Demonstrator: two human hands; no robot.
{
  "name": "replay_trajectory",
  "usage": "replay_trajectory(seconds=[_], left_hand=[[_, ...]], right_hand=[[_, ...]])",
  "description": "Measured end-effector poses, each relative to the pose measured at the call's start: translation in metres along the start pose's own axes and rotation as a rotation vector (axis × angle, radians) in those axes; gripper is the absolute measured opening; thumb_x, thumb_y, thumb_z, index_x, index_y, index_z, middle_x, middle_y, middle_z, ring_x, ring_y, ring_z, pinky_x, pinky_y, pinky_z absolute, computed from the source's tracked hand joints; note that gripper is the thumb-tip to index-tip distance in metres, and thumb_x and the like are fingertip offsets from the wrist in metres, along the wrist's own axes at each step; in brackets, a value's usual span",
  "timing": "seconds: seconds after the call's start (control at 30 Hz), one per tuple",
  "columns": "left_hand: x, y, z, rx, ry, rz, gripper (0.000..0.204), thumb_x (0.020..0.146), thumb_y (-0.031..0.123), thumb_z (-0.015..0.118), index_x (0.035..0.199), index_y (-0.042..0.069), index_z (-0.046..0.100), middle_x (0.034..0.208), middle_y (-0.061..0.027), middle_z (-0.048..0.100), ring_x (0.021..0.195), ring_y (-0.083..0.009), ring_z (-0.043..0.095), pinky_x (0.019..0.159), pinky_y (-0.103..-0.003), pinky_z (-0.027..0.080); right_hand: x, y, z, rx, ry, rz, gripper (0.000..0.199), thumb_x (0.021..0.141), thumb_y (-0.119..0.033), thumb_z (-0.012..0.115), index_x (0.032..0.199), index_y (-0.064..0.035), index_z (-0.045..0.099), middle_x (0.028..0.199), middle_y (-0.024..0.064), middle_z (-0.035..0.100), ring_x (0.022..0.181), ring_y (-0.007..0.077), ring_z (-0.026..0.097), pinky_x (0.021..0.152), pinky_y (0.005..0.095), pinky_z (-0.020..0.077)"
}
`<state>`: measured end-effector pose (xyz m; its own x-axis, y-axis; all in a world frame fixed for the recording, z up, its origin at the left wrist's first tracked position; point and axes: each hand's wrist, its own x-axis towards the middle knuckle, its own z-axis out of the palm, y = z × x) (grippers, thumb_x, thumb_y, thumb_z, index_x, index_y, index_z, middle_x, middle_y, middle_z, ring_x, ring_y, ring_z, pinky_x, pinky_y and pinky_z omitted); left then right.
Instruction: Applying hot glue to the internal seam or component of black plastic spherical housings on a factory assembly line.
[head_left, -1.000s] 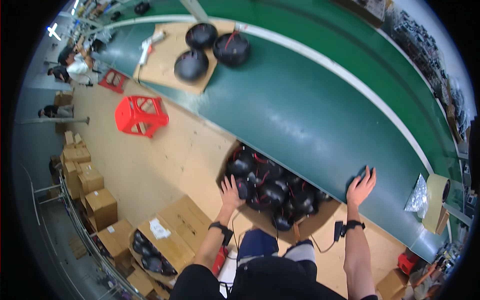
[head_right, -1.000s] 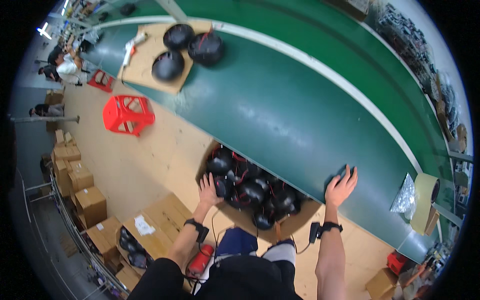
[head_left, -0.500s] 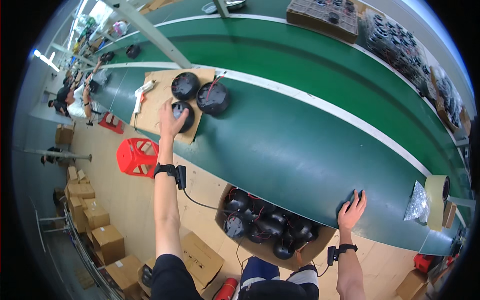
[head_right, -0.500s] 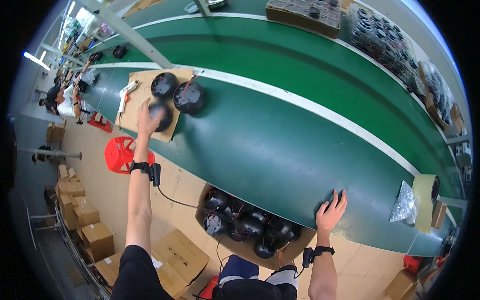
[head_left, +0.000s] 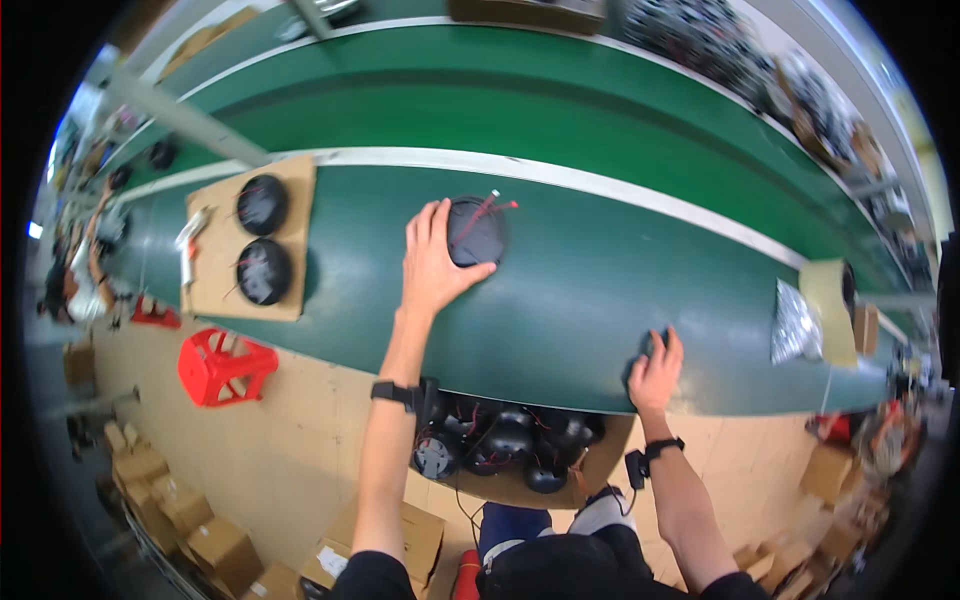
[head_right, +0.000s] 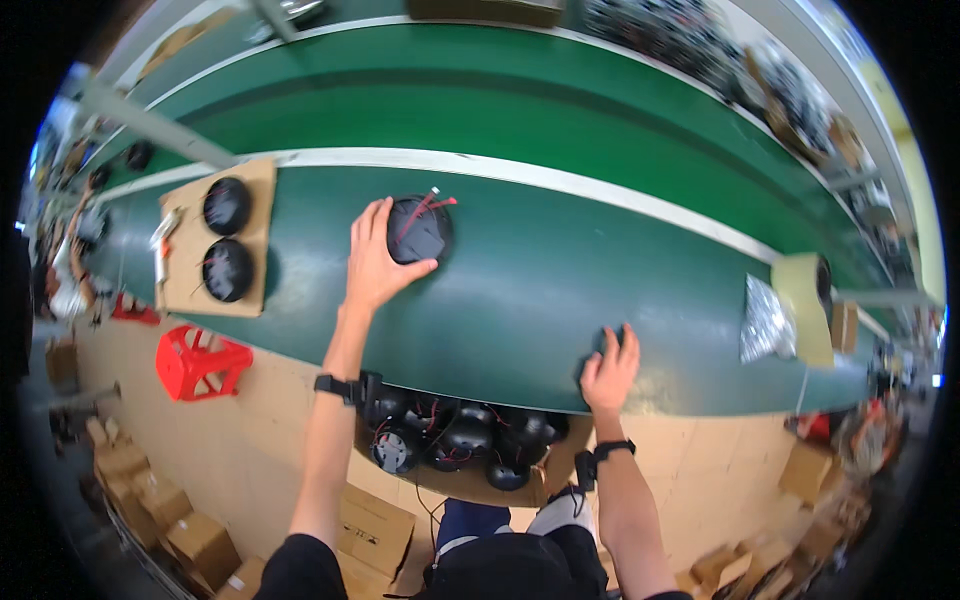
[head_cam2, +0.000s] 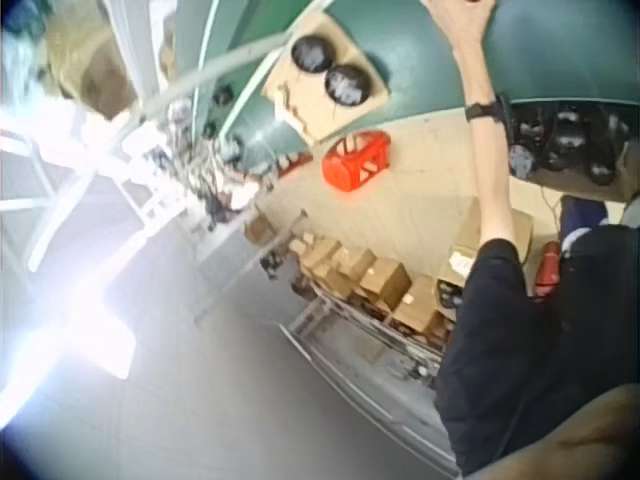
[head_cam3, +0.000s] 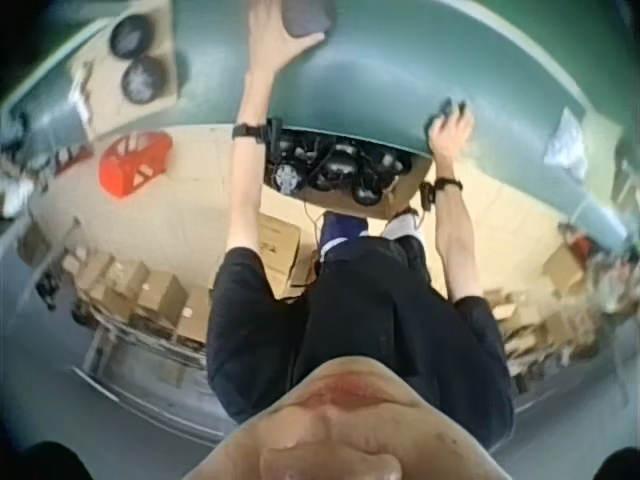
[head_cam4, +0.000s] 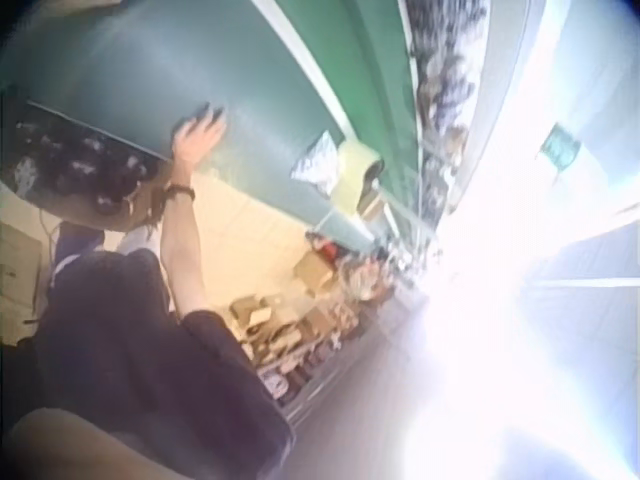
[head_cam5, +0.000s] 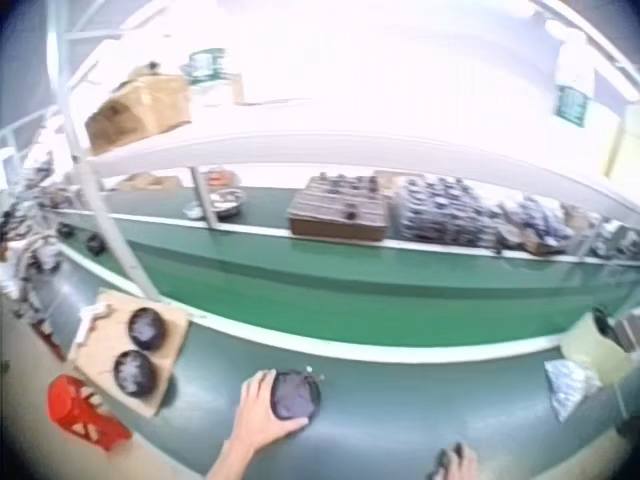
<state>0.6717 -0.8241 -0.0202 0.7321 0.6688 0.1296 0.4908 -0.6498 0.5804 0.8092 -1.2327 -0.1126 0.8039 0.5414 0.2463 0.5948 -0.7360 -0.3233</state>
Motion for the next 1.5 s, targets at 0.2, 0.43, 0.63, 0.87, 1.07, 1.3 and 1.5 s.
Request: replay_trajectory(seconds=[0.2,0.43,0.63,0.87,1.07,1.3,1.5], left_hand=[[-0.025,0.086,0.061,-0.195,0.051,0.085,0.053,0.073,0.027,0.089,0.119,0.008,0.072,0.144,-0.0159,0.053,0.131,-0.0382,0.05,0.105,-0.046,0.047],[-0.016,0.083,0.063,-0.268,-0.013,0.103,0.014,0.077,0.012,0.083,0.089,0.007,0.08,0.116,-0.0103,0.067,0.114,-0.0316,0.057,0.096,-0.043,0.049],[-0.016,0.068,0.064,-0.419,-0.091,-0.008,0.015,0.08,0.015,0.085,0.093,0.009,0.082,0.116,-0.009,0.068,0.111,-0.0271,0.06,0.095,-0.039,0.049],[-0.009,0.066,0.056,-0.377,-0.079,-0.058,0.035,0.077,0.019,0.087,0.11,0.012,0.078,0.126,-0.0132,0.064,0.122,-0.0319,0.056,0.099,-0.042,0.048],[-0.016,0.1,0.065,0.0,-0.313,0.208,0.119,0.06,0.036,0.094,0.159,0.017,0.031,0.159,-0.0213,0.034,0.144,-0.0416,0.038,0.116,-0.052,0.041],[-0.171,0.115,0.028,-0.022,-0.561,0.221,0.109,0.056,0.037,0.088,0.151,0.013,0.04,0.151,-0.0238,0.039,0.139,-0.0457,0.041,0.11,-0.055,0.046],[-0.325,0.108,0.06,-0.113,-0.905,0.042,0.114,0.057,0.036,0.093,0.154,0.011,0.036,0.153,-0.0238,0.035,0.14,-0.0488,0.038,0.113,-0.06,0.04]], right_hand=[[-0.001,-0.001,-0.001,-0.009,-0.001,0.049,0.052,0.084,-0.014,0.059,0.136,-0.0086,0.058,0.152,0.0203,0.044,0.138,0.0434,0.043,0.114,0.0536,0.0361],[0.0,-0.004,-0.001,0.016,-0.019,0.088,0.052,0.085,-0.014,0.059,0.137,-0.012,0.059,0.154,0.0179,0.042,0.14,0.0413,0.041,0.115,0.0522,0.0357],[-0.001,-0.002,-0.001,0.013,-0.023,0.082,0.052,0.085,-0.014,0.059,0.137,-0.0124,0.058,0.155,0.0175,0.041,0.14,0.0409,0.04,0.115,0.0519,0.0356],[-0.001,-0.001,0.001,0.012,-0.018,0.074,0.052,0.086,-0.014,0.059,0.137,-0.0121,0.058,0.154,0.0182,0.042,0.14,0.041,0.04,0.115,0.0521,0.0359],[0.0,0.001,0.003,0.028,0.028,0.029,0.051,0.087,-0.015,0.06,0.137,-0.0113,0.058,0.151,0.0198,0.045,0.138,0.0424,0.042,0.114,0.053,0.0365],[0.0,0.0,0.006,0.001,0.048,-0.004,0.05,0.087,-0.015,0.058,0.136,-0.0121,0.059,0.15,0.0197,0.045,0.138,0.0411,0.043,0.113,0.0519,0.0366],[0.0,0.001,0.006,-0.004,0.053,-0.018,0.05,0.087,-0.016,0.058,0.136,-0.0117,0.059,0.149,0.0206,0.046,0.137,0.0421,0.043,0.113,0.0528,0.0373]])
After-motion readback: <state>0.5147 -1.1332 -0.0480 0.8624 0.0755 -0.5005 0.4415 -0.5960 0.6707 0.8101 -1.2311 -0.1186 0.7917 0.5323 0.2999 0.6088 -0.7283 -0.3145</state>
